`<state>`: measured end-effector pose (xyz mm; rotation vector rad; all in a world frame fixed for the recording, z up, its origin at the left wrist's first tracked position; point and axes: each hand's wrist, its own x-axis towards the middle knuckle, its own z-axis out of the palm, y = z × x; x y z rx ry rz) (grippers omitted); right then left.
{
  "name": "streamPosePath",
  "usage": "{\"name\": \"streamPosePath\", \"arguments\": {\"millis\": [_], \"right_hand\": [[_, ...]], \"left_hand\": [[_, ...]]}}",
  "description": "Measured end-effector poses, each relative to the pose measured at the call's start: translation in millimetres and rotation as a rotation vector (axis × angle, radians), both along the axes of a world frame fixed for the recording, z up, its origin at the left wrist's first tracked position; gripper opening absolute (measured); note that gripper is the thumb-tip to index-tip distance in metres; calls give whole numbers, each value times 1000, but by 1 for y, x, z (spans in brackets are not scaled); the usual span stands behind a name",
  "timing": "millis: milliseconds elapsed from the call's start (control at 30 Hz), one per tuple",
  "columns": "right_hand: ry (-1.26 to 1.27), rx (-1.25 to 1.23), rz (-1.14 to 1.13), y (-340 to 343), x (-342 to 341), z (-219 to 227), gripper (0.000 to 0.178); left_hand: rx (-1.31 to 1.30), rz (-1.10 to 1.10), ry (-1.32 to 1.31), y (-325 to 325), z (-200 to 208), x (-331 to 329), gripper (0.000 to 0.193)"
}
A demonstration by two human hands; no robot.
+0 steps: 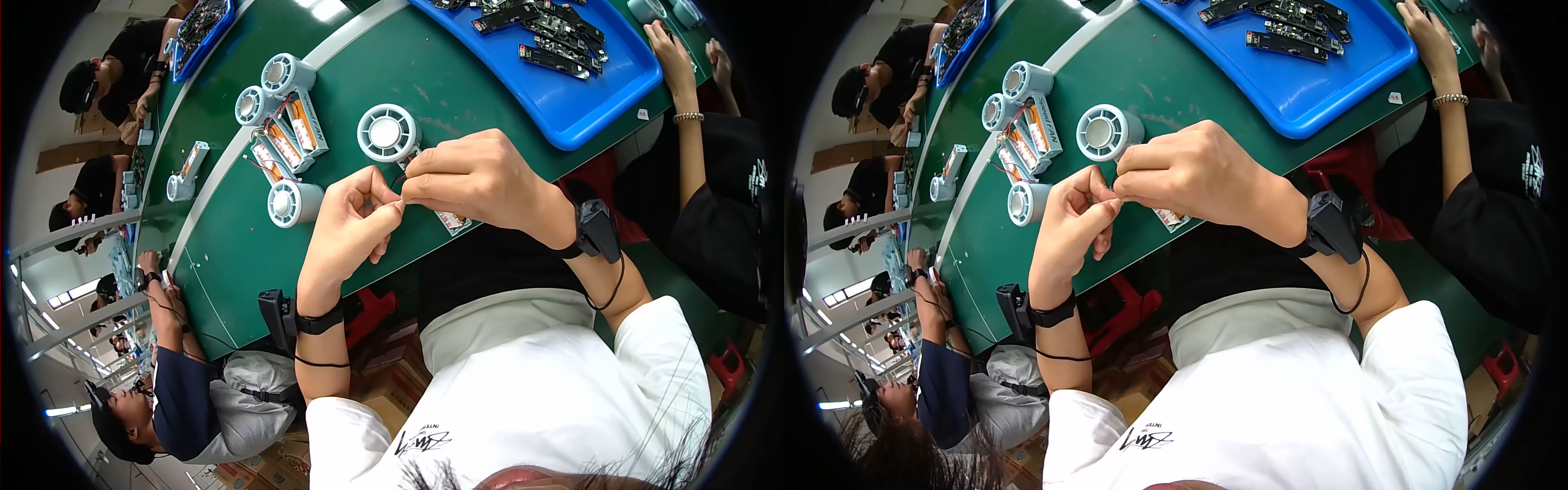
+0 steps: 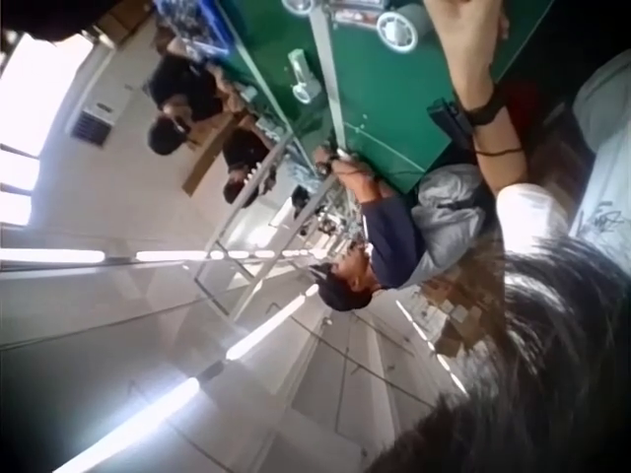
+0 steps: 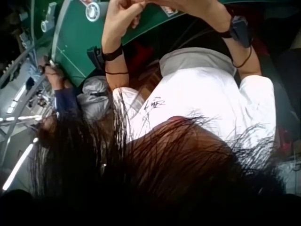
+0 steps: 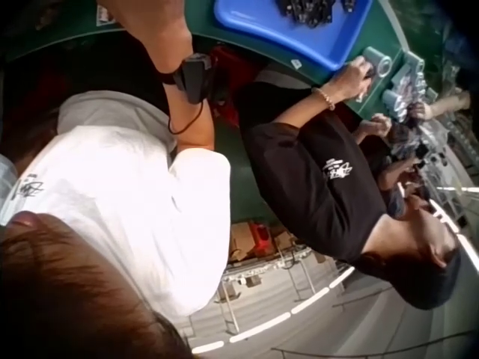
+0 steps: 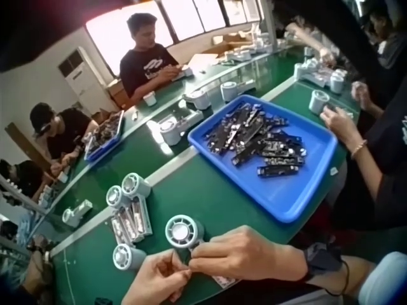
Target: The person picks up a circuit board and connects it to the wires of a battery and fan assembly by hand. After pressing the components together, the person sets the unit aside and repeats the process with another assembly.
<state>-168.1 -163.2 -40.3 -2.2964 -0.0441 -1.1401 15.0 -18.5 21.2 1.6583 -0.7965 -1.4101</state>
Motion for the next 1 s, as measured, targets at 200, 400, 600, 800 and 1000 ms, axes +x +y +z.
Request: {"name": "streamPosePath", "arguments": {"millis": [200, 400, 600, 800, 1000], "right_hand": [[-20, 12, -37, 3, 2, -2, 16], [-19, 107, -71, 3, 1, 7, 17], [17, 270, -20, 3, 0, 12, 16], [0, 274, -33, 1, -2, 11, 15], [84, 672, -26, 6, -11, 17, 15]], "left_hand": [[-124, 64, -169, 5, 0, -15, 7], [-345, 251, -264, 13, -16, -48, 11], [-475, 366, -169, 16, -36, -54, 20], [-575, 351, -199, 8, -40, -60, 23], [-518, 381, -274, -1, -32, -69, 21]]}}
